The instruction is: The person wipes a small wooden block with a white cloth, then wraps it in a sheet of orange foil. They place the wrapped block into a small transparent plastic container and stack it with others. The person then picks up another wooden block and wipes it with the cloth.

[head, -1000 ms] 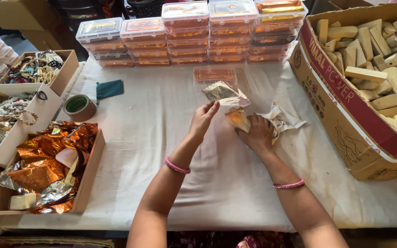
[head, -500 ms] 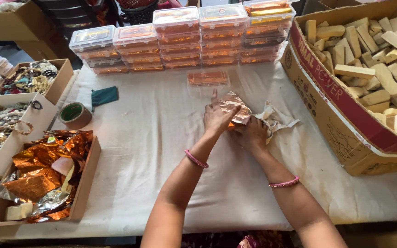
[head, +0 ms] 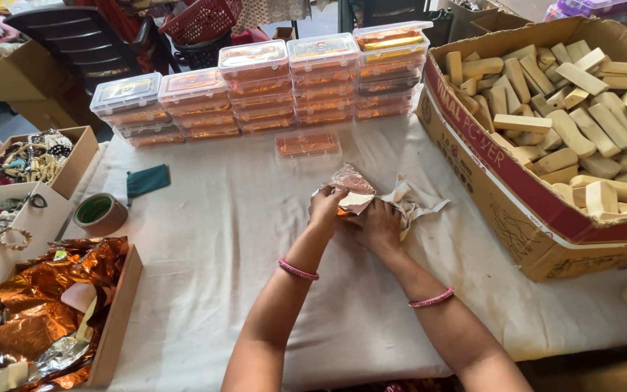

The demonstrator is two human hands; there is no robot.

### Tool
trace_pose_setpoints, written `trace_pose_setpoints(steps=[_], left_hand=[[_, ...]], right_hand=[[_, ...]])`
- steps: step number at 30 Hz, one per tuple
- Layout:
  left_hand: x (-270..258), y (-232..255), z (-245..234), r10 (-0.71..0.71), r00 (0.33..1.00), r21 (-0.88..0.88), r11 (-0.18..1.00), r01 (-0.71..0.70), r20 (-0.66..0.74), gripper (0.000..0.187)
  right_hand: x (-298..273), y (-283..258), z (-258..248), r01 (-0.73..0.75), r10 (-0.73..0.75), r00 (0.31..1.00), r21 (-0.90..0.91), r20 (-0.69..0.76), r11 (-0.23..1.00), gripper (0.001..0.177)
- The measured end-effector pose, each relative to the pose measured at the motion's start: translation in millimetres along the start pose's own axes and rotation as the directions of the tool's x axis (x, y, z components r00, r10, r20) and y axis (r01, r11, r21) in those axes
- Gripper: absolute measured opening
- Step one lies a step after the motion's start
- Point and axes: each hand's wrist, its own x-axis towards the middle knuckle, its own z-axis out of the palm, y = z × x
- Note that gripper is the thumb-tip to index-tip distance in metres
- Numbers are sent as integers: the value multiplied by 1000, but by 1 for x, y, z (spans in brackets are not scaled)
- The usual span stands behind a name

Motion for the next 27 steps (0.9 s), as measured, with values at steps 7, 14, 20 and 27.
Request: trace_pose_setpoints(steps=[7,14,20,27], left_hand=[[-104,112,18,-127,922,299,922,245,-366,106],[-72,68,3,-2,975,442,891,102,-222,74],[-112,87,23,684,729,750,471,-465,23,55],[-212,163,58,747,551,185,522,-833,373,60]], right_hand=[[1,-1,-4,-17,17,998,-4,57,1000,68],[-1,-4,-7,2,-2,999,-5,36,1000,69],[2,3,2,35,-34,997,-15,63,999,70],[5,-77,-27,-499,321,847,-842,-424,205,63]])
